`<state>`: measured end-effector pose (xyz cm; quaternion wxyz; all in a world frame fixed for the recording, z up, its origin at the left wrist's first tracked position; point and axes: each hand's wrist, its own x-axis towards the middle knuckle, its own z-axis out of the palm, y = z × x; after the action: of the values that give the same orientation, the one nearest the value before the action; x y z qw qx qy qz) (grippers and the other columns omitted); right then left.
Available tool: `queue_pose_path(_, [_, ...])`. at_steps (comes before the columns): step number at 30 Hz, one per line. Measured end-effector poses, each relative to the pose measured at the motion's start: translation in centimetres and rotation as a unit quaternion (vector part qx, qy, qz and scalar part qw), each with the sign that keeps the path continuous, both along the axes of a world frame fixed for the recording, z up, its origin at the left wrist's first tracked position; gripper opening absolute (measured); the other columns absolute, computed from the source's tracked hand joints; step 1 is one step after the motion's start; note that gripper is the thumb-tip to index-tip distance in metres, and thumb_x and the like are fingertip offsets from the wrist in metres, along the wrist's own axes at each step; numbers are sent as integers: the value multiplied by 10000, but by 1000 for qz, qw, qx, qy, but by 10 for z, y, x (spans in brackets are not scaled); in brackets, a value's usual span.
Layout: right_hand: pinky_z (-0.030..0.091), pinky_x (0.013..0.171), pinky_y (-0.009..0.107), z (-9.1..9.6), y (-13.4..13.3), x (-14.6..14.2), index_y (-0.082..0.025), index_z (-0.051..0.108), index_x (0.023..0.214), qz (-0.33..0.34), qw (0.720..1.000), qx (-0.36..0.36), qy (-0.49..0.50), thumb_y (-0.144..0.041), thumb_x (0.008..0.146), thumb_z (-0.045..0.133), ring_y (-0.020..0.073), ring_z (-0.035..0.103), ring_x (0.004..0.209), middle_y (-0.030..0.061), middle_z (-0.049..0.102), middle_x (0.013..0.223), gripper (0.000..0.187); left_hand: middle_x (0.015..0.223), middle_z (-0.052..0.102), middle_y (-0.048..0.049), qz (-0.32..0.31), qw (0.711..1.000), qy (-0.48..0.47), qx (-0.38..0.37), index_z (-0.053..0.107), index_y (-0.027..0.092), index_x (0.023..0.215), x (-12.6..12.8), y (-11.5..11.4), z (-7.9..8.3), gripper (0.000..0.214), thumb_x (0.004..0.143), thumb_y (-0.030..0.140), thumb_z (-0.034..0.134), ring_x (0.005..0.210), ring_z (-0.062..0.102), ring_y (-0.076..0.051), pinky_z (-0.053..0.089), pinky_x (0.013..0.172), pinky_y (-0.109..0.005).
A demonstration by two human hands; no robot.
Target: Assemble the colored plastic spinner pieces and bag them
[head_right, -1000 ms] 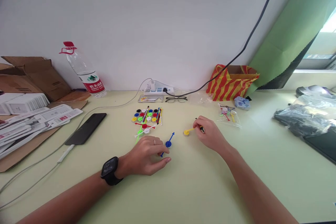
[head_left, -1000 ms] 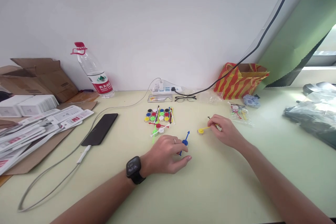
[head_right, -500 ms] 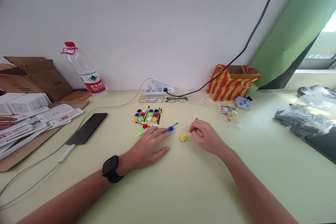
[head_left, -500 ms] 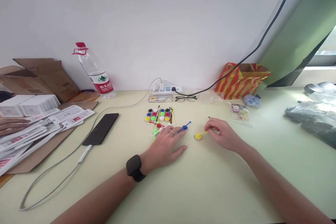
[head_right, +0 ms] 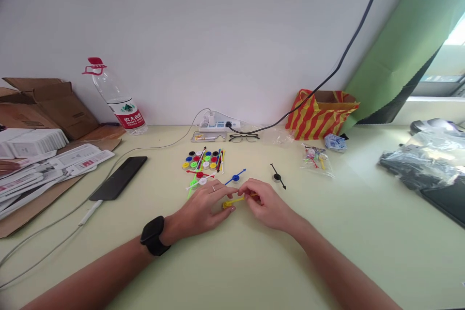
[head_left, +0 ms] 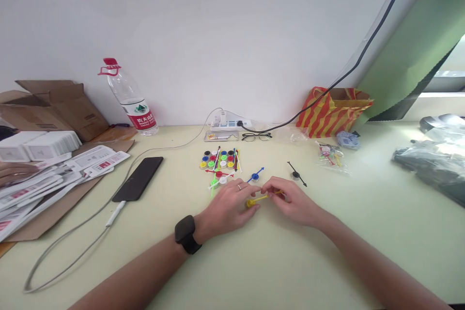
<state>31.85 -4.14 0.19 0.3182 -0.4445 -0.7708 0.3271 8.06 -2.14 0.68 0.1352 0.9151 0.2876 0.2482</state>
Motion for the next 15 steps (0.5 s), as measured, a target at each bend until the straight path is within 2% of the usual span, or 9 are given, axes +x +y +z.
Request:
queue_pose_path(5, [481,700,310,9,1,6,-224,681,983,-29,998,-29,47,-147,937,515,192,611,837,40,675,918,189,1066,705,-63,10,998,-14,-62,549,268,1400,-2,1,-7,439,967,232,614,976,661,-235,551,843,-380])
queue_pose_path(8, [505,798,331,12,1,6,-219,682,969,-11,991,-76,109,-178,944,559,193,625,895,39,680,950,132,1140,701,-63,6,995,-32,-97,521,279,1431,-3,2,-9,473,971,253,628,949,677,-213,559,853,-365])
queue_pose_path(12, [522,810,327,6,-1,-3,-200,672,946,30,969,-158,187,-216,924,635,173,633,864,34,674,953,45,1184,709,-63,-17,989,-56,-132,518,271,1415,-1,1,-6,439,988,261,619,992,704,-205,559,894,-351])
queue_pose_path(15, [522,799,323,-1,-1,-10,-186,653,921,41,954,-200,219,-249,905,689,173,644,860,32,675,913,75,1177,718,-51,-33,986,-70,-148,561,265,1320,0,0,-3,339,987,254,627,1040,701,-208,551,912,-342])
